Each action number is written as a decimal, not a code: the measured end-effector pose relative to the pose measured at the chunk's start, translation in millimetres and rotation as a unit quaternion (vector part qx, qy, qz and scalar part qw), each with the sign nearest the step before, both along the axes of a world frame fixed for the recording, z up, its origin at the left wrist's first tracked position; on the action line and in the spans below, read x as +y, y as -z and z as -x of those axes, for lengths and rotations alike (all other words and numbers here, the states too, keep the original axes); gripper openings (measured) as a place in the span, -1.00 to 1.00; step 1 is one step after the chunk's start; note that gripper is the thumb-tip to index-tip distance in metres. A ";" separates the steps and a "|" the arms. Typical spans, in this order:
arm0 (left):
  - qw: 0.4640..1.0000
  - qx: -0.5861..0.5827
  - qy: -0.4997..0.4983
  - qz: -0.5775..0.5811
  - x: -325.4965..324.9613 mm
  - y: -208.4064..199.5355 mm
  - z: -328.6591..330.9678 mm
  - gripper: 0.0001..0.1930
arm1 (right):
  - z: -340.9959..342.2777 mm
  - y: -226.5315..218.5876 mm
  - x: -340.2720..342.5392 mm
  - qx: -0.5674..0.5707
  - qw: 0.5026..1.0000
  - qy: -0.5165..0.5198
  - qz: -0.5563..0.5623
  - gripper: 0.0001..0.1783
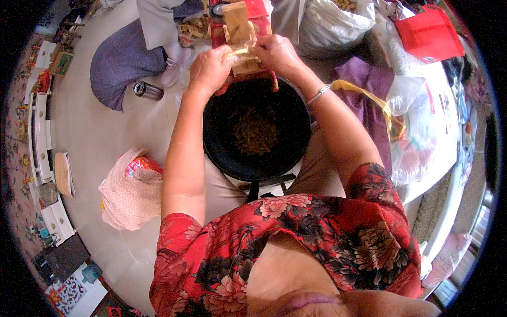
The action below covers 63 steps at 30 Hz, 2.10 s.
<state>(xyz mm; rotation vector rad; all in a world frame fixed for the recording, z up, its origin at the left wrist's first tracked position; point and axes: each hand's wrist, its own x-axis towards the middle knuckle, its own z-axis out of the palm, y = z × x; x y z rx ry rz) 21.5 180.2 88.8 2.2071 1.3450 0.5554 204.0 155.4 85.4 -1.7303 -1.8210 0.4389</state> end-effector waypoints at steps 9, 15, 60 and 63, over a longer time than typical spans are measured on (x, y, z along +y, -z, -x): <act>0.994 0.103 -0.021 0.011 -38.1 -24.5 1.6 -0.75 | 11.7 -8.0 -14.2 -0.110 0.992 0.035 -0.055 -0.77; 0.984 0.145 0.050 0.088 -32.4 -43.6 11.3 -0.71 | -7.7 -12.2 -5.1 0.130 0.988 0.056 -0.063 -0.69; 0.920 -0.256 0.087 -0.284 -55.5 -33.1 -11.5 -0.94 | 13.2 -34.9 -51.0 0.646 0.599 -0.170 0.442 -0.80; 0.943 -0.279 0.030 -0.181 -60.2 -30.0 -12.2 -0.94 | 11.7 -44.9 -52.2 0.525 0.753 -0.165 0.361 -0.85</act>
